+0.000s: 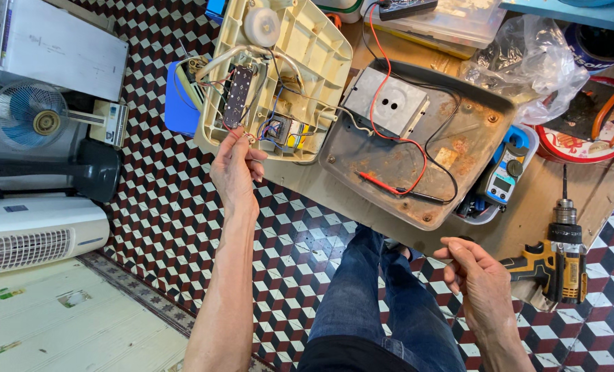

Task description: The person disassembles a beige plastic appliance, removes a metal plate, and uses a multimeter to test internal components. They then use a cordless drill to remove screws from the circuit board and continue manipulating wires and components.

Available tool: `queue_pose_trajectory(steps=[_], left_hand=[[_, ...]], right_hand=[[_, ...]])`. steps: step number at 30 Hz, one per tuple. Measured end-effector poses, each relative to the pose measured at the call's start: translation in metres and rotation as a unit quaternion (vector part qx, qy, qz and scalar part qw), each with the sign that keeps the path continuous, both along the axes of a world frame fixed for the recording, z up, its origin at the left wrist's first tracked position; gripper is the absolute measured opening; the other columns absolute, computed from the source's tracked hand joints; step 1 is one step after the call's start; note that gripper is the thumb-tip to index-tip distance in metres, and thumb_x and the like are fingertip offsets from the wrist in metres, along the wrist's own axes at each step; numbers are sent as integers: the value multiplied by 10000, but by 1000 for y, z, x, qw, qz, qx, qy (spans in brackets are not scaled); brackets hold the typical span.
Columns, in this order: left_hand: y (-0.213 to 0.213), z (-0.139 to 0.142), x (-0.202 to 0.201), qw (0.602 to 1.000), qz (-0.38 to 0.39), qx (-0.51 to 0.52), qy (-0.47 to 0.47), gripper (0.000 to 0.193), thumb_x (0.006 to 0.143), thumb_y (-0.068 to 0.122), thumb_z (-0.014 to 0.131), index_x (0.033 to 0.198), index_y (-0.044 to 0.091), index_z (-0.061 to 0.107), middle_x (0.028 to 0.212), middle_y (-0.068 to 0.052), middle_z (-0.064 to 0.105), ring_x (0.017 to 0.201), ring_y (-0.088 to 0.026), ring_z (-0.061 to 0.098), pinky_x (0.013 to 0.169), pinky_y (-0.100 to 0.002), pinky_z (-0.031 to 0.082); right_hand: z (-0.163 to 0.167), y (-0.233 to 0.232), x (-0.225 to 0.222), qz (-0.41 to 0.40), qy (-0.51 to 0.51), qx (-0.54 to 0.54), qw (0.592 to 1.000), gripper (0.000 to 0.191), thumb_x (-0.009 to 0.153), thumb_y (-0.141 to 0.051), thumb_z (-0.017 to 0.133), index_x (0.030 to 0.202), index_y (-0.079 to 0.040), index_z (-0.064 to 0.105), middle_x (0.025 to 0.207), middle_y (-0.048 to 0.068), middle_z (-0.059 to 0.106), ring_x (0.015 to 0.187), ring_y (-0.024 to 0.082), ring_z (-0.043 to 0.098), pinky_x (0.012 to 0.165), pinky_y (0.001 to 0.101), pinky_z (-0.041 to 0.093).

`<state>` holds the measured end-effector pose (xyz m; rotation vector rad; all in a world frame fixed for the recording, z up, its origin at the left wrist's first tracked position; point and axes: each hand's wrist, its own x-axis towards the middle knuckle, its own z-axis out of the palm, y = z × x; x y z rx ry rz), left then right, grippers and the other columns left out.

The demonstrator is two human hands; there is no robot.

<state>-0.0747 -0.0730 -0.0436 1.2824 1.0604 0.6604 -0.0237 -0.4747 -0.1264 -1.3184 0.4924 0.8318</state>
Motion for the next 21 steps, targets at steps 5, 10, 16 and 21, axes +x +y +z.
queue_pose_trajectory(steps=[5, 10, 16, 21], left_hand=[[1, -2, -1, 1000, -5, 5, 4, 343, 996, 194, 626, 1297, 33, 657, 690, -48, 683, 464, -50, 530, 420, -191, 398], [-5, -3, 0, 1000, 17, -1, -21, 334, 1001, 180, 627, 1301, 40, 669, 714, -36, 680, 470, -47, 527, 417, -196, 394], [-13, -2, 7, 998, 44, -8, -37, 343, 985, 173, 630, 1308, 59, 648, 714, -31, 677, 459, -49, 524, 401, -206, 382], [-14, -2, 8, 998, 51, -3, -38, 343, 983, 183, 632, 1304, 64, 649, 718, -25, 681, 457, -48, 523, 402, -201, 372]], right_hand=[[0, 4, -2, 0, 12, -8, 1000, 260, 1010, -147, 588, 1160, 39, 690, 890, 130, 722, 568, 85, 547, 430, 209, 382], [3, 3, -3, 5, 8, -19, 1000, 266, 1017, -151, 578, 1163, 40, 693, 893, 135, 719, 573, 86, 547, 438, 209, 392], [3, -1, -4, 2, -1, -27, 1000, 274, 1026, -150, 565, 1171, 49, 686, 892, 146, 718, 580, 91, 552, 445, 212, 392], [2, -1, -3, -3, 3, -21, 1000, 273, 1028, -150, 567, 1171, 51, 684, 897, 135, 716, 586, 86, 549, 454, 215, 395]])
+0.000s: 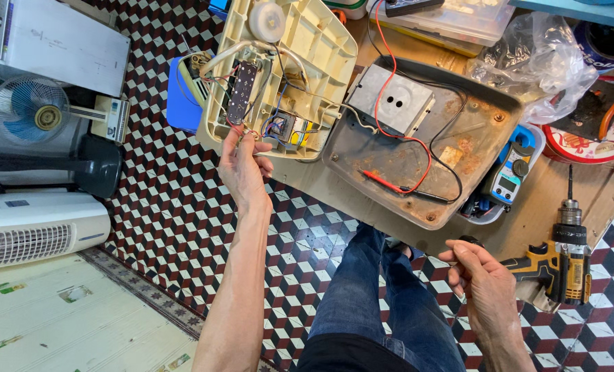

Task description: The person disassembles a beige plastic appliance, removes a metal plate, and uses a multimeter to test internal components. They then use a cordless drill to remove screws from the circuit board and continue manipulating wires and components.

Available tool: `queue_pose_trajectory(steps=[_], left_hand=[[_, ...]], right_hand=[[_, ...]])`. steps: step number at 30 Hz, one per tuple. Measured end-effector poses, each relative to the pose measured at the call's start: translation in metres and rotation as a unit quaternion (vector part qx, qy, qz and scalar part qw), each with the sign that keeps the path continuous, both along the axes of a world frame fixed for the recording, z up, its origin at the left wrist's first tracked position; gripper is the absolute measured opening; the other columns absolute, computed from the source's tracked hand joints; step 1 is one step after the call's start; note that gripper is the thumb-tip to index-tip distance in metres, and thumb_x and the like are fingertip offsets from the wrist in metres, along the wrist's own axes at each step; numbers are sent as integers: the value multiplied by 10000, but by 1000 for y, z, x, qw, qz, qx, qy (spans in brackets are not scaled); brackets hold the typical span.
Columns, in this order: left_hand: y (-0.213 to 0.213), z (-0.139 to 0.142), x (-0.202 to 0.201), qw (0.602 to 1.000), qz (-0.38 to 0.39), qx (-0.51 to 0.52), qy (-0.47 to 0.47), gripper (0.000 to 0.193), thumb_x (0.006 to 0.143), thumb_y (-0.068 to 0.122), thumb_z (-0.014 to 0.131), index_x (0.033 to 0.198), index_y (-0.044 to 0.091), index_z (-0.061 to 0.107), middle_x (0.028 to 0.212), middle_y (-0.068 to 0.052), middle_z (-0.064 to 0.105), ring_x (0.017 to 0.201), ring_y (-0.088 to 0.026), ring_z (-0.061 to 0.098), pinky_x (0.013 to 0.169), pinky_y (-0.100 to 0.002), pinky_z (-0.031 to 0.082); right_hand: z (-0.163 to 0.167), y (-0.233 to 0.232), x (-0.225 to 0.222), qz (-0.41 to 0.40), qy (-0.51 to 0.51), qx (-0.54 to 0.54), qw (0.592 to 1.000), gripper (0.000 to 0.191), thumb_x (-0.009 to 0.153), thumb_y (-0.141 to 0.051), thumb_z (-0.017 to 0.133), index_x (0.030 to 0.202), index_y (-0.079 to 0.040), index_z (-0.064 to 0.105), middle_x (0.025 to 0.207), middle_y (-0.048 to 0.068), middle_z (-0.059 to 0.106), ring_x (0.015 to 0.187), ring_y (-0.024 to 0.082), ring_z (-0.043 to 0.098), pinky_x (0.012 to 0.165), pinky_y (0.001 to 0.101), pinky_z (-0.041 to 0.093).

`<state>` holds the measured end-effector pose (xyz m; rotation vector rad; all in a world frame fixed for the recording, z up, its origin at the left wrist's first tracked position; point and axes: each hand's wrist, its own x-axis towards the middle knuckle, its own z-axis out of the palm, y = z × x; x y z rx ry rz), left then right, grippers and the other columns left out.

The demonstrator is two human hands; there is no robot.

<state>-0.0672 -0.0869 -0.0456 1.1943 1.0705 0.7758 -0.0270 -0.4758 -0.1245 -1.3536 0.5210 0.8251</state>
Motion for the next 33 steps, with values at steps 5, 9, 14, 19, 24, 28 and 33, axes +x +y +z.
queue_pose_trajectory(steps=[5, 9, 14, 19, 24, 28, 33], left_hand=[[6, -3, -1, 1000, -4, -16, -17, 325, 991, 173, 642, 1284, 33, 661, 725, -35, 677, 461, -53, 513, 410, -204, 345], [7, -4, -2, 1000, -16, -14, -17, 310, 992, 181, 631, 1271, 47, 649, 736, -37, 673, 473, -55, 519, 425, -214, 364], [7, 5, 2, 999, -14, -30, 3, 306, 983, 184, 616, 1263, 64, 649, 752, -41, 676, 479, -58, 523, 432, -216, 374], [7, 18, 2, 998, -50, -42, 10, 375, 981, 197, 613, 1337, 79, 626, 777, -49, 694, 503, -52, 531, 444, -213, 392], [4, 31, -7, 995, -73, -45, 44, 455, 949, 221, 618, 1390, 107, 614, 790, -20, 703, 522, -41, 551, 443, -211, 416], [-8, 32, -17, 998, -60, -31, 20, 424, 951, 237, 649, 1349, 91, 623, 793, -14, 696, 531, -44, 542, 457, -209, 416], [-37, 24, -24, 997, -32, -58, -36, 269, 945, 257, 713, 1097, 50, 635, 792, -19, 695, 533, -52, 525, 469, -210, 396]], right_hand=[[1, 1, 1, -3, -1, 18, 1000, 269, 1022, -147, 579, 1172, 48, 688, 904, 124, 715, 583, 84, 546, 461, 214, 396], [4, 5, 4, 8, 1, 5, 1000, 276, 1020, -158, 580, 1174, 43, 690, 901, 128, 716, 582, 88, 541, 455, 222, 389], [16, 10, 12, 22, 6, 1, 1000, 273, 1013, -164, 577, 1170, 27, 693, 907, 110, 716, 590, 81, 540, 449, 220, 381], [30, 15, 22, 42, -17, -8, 999, 265, 1007, -163, 581, 1151, 26, 699, 896, 129, 724, 572, 95, 534, 446, 224, 364], [39, 12, 26, 48, -22, 2, 999, 261, 987, -165, 602, 1144, 19, 701, 892, 108, 726, 561, 96, 529, 434, 231, 351], [42, 3, 24, 56, -23, 5, 998, 240, 961, -165, 646, 1126, -3, 711, 818, 71, 696, 540, 84, 512, 432, 228, 331], [49, -11, 21, 60, -39, -18, 997, 195, 973, -221, 673, 983, -28, 698, 681, 18, 596, 472, 81, 450, 398, 241, 302]])
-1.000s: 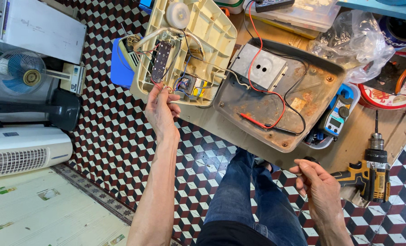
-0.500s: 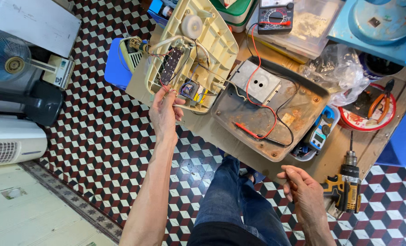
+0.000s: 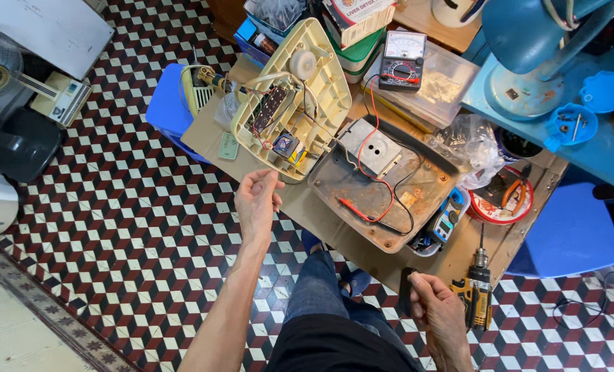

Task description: The person disassembles a beige plastic appliance, removes a metal plate, and uses a multimeter to test internal components. They then use a cordless drill to remove screws from the circuit board and continue manipulating wires and components.

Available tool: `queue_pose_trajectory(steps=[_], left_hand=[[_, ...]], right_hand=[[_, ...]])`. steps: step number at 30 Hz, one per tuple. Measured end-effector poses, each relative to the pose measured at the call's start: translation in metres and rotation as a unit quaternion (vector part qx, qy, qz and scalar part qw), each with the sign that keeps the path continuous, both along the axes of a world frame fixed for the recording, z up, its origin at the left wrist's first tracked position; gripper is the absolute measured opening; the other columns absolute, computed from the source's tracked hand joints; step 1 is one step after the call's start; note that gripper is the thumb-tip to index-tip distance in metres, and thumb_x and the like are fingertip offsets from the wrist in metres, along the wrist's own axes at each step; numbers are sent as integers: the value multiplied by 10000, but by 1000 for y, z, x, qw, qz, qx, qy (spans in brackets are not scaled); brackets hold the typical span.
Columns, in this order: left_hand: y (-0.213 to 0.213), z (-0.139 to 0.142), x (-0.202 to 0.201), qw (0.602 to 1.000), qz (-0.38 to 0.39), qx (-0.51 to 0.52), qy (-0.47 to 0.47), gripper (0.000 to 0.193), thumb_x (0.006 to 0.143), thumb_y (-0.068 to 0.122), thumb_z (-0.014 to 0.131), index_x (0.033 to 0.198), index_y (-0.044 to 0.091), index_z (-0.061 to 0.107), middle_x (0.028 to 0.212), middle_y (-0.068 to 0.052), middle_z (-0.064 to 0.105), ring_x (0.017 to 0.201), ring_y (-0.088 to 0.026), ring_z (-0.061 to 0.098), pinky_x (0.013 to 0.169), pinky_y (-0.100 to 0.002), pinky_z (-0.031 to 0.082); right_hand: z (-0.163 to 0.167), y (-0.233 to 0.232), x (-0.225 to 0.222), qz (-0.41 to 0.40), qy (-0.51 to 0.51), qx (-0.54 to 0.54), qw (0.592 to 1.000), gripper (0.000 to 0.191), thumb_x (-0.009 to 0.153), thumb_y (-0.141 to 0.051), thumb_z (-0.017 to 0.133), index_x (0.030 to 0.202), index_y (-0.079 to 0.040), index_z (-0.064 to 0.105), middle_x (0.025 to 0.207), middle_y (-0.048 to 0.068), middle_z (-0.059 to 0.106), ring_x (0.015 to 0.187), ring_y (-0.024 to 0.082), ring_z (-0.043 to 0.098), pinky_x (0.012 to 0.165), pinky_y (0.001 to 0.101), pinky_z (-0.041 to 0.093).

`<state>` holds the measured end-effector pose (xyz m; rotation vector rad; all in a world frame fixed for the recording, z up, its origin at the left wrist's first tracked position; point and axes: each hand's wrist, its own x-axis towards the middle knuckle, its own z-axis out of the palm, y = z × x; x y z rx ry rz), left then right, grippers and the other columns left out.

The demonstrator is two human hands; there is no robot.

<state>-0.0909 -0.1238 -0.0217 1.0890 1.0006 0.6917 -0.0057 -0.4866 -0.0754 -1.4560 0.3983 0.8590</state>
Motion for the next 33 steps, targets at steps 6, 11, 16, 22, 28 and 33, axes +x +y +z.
queue_pose_trajectory(steps=[6, 11, 16, 22, 28, 33], left_hand=[[-69, -2, 10, 994, -95, -48, 6, 305, 978, 310, 704, 913, 29, 607, 759, -57, 691, 545, -68, 543, 501, -224, 421], [-126, 3, 16, 965, -255, 59, -5, 213, 922, 240, 682, 1047, 70, 708, 873, -4, 732, 746, -34, 658, 662, -204, 524], [-148, 2, 16, 953, -298, -36, -33, 213, 941, 219, 703, 992, 12, 710, 851, -61, 769, 738, -93, 660, 697, -245, 540], [-137, -20, 29, 939, -337, -60, 7, 331, 1008, 294, 648, 935, -21, 714, 857, -84, 779, 757, -109, 687, 759, -245, 567], [-131, -22, 26, 911, -407, 7, 72, 215, 907, 198, 744, 1008, 12, 706, 893, -40, 754, 808, -70, 668, 753, -217, 529], [-145, -16, 44, 872, -478, 17, 106, 231, 896, 193, 762, 985, -15, 717, 844, -50, 778, 747, -76, 662, 674, -222, 516]], right_hand=[[29, -11, -5, -39, -53, 18, 998, 321, 1005, -298, 626, 845, -20, 647, 630, 39, 614, 459, 97, 494, 405, 238, 346], [72, -1, -15, -38, -88, 21, 995, 209, 947, -203, 620, 1013, -13, 677, 734, 31, 668, 569, 95, 595, 522, 247, 467], [91, -5, -36, -46, -117, 19, 992, 230, 972, -181, 629, 1063, 28, 661, 774, 59, 710, 604, 101, 602, 556, 234, 469], [54, -37, -48, -160, -103, 21, 982, 379, 1030, -271, 550, 950, 45, 743, 678, 93, 668, 557, 115, 571, 519, 231, 436], [37, -95, -86, -349, -143, -18, 926, 353, 1057, -264, 549, 942, 47, 672, 794, 123, 696, 620, 133, 603, 562, 264, 479], [47, -115, -121, -450, -120, -50, 884, 200, 996, -216, 591, 1010, -17, 582, 1030, 126, 737, 688, 134, 631, 590, 279, 486]])
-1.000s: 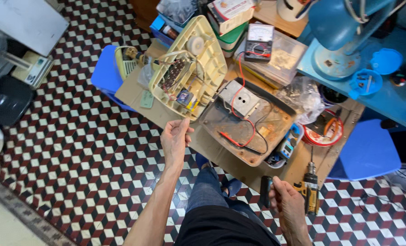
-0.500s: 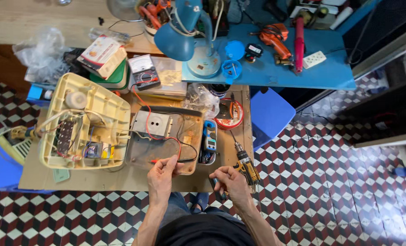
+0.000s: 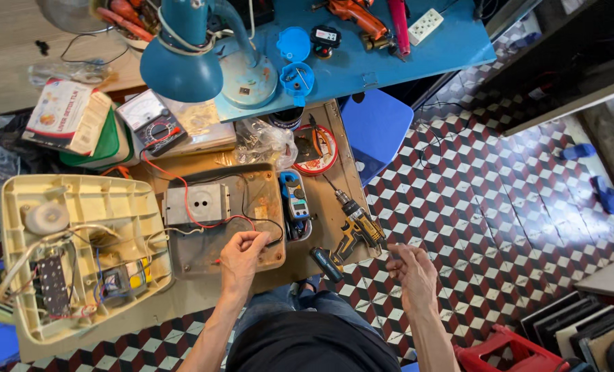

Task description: The person disassembles a beige plastic appliance, removes a metal plate, and uses a multimeter to test internal components. They then use a cordless drill to remove screws from the circuit board and continue manipulating wires and components.

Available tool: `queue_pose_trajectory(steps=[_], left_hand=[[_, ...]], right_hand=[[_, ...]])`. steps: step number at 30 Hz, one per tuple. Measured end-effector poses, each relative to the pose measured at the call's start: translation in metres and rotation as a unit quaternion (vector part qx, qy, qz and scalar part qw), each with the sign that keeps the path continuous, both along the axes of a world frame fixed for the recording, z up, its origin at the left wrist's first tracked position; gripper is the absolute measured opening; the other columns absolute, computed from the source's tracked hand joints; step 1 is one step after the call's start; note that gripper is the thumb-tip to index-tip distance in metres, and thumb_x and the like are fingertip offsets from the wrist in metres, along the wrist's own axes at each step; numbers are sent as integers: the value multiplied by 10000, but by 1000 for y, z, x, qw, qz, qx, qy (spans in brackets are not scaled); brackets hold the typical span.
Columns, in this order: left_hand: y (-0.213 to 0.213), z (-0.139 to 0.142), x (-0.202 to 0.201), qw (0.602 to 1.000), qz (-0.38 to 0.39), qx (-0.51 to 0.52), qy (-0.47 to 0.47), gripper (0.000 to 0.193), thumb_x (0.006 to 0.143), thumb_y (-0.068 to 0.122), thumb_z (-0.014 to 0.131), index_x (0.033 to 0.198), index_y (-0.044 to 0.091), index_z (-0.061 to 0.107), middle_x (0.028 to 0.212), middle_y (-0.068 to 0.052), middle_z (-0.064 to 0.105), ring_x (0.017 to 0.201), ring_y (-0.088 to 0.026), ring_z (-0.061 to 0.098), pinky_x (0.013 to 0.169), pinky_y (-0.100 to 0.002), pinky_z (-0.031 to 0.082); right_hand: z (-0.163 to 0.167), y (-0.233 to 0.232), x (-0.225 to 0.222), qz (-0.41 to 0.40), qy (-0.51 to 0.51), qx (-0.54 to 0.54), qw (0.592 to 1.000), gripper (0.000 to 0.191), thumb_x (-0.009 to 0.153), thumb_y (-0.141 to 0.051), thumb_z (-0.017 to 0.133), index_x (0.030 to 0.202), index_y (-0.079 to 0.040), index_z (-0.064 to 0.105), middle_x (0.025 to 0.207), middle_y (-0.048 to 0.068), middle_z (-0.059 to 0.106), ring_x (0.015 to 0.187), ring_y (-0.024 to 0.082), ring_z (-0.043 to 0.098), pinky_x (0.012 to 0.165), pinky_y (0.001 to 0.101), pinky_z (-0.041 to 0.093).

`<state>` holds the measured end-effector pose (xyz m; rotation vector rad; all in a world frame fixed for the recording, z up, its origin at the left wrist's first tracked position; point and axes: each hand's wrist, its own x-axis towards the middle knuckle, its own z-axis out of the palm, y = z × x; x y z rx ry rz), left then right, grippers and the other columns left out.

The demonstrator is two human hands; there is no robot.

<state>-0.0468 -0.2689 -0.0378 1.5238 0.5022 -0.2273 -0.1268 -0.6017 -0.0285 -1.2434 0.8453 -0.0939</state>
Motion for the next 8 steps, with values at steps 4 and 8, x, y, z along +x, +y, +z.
queue_pose_trajectory(steps=[4, 8], left_hand=[[-15, 0, 12, 998, -63, -33, 2, 232, 901, 202, 762, 955, -23, 750, 818, -78, 767, 722, -82, 657, 665, -222, 529], [-40, 2, 31, 988, -82, -118, 50, 268, 893, 234, 761, 952, -27, 758, 832, -77, 789, 696, -122, 667, 646, -257, 538]], right_hand=[[2, 10, -23, -23, 9, -5, 1000, 216, 991, -210, 643, 1018, 3, 617, 1019, 147, 723, 710, 130, 621, 607, 280, 491], [3, 18, -24, -61, 32, 31, 997, 306, 985, -284, 637, 1003, 21, 632, 974, 188, 742, 679, 158, 633, 582, 298, 481]])
